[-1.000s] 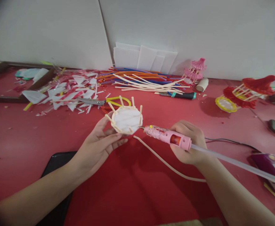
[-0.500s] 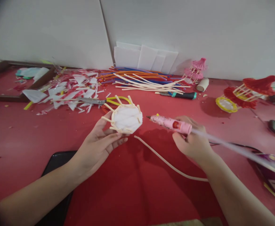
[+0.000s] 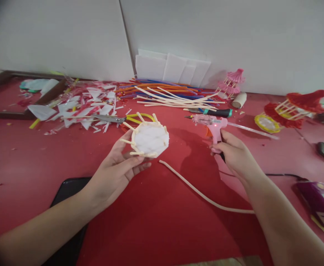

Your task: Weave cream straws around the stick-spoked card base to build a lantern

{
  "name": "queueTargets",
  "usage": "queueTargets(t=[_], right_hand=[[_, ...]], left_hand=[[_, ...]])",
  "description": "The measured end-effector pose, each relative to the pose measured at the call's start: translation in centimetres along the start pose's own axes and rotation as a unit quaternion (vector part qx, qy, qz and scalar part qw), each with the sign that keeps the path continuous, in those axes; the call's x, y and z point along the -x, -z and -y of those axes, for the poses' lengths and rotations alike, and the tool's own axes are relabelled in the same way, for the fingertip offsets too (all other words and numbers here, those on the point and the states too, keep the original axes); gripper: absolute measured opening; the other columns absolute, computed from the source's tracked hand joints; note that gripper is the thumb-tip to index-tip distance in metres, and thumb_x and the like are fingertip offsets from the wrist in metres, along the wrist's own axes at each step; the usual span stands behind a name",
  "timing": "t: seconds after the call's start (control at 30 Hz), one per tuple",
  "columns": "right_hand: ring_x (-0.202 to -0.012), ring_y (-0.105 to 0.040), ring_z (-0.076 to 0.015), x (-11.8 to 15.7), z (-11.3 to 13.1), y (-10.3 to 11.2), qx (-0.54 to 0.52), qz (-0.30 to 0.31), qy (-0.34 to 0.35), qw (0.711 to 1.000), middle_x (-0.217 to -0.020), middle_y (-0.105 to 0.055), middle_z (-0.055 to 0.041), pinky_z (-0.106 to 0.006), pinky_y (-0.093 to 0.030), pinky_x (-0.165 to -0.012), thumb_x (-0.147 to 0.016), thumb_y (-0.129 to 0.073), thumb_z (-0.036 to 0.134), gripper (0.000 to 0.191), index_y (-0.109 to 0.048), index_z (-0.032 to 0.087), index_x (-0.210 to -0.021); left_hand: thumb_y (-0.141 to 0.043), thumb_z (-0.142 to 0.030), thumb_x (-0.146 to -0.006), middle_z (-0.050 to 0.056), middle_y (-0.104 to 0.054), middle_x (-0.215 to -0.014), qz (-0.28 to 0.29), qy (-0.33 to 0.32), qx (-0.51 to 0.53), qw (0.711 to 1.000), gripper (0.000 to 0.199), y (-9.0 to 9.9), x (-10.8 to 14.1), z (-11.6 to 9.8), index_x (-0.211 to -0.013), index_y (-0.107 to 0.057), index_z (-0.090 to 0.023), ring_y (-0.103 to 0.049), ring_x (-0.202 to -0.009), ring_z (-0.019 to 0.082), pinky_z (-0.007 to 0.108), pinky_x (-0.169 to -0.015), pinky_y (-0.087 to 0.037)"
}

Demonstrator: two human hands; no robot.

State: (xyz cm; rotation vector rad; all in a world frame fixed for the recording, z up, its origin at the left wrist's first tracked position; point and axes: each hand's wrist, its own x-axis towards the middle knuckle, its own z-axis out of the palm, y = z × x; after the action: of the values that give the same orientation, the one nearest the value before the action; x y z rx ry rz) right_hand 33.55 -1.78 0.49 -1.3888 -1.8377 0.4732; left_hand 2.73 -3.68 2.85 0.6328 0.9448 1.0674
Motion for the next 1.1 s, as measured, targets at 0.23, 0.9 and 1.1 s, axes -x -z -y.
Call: queueTargets(t=[0.23, 0.9, 1.1], right_hand=[[-0.069, -0.067, -0.0162, -0.5, -0.4, 0.1, -0.176, 0.043, -0.114, 0.977, -0.099, -0.066, -0.0073, -0.031, -0.058, -0.064, -0.085, -0.062, 0.023, 0.024, -0.063, 0.023, -0.109], [-0.095, -0.06, -0.0315, 0.3, 0.3, 0.4, 0.177, -0.103, -0.063, 0.977, -0.094, -0.066, -0.0136, -0.049, -0.044, -0.086, -0.079, -0.065, 0.02, 0.007, -0.069, 0.021, -0.086], [-0.088, -0.062, -0.0245, 2.7, 6.8, -4.2, 0.175, 0.122, 0.054, 0.975, -0.094, -0.067, -0.0076, -0.04, -0.051, -0.076, -0.087, -0.066, 0.034, 0.019, -0.062, 0.022, -0.101]], left_hand=[[-0.071, -0.011, -0.079, 0.001, -0.075, -0.096, -0.001, 0.008, -0.006, 1.0, 0.083, 0.0, 0.2, -0.1, -0.149, -0.035, -0.038, -0.07, -0.091, 0.018, 0.034, -0.089, -0.056], [-0.072, -0.013, -0.08, 0.004, -0.076, -0.105, 0.017, 0.018, -0.008, 1.0, 0.087, 0.1, 0.0, 0.1, -0.152, -0.03, -0.038, -0.07, -0.094, 0.019, 0.033, -0.088, -0.056], [-0.07, -0.01, -0.081, 0.004, -0.076, -0.104, 0.015, 0.026, -0.006, 1.0, 0.082, -0.2, -0.1, 0.1, -0.15, -0.034, -0.036, -0.071, -0.093, 0.017, 0.03, -0.085, -0.056]])
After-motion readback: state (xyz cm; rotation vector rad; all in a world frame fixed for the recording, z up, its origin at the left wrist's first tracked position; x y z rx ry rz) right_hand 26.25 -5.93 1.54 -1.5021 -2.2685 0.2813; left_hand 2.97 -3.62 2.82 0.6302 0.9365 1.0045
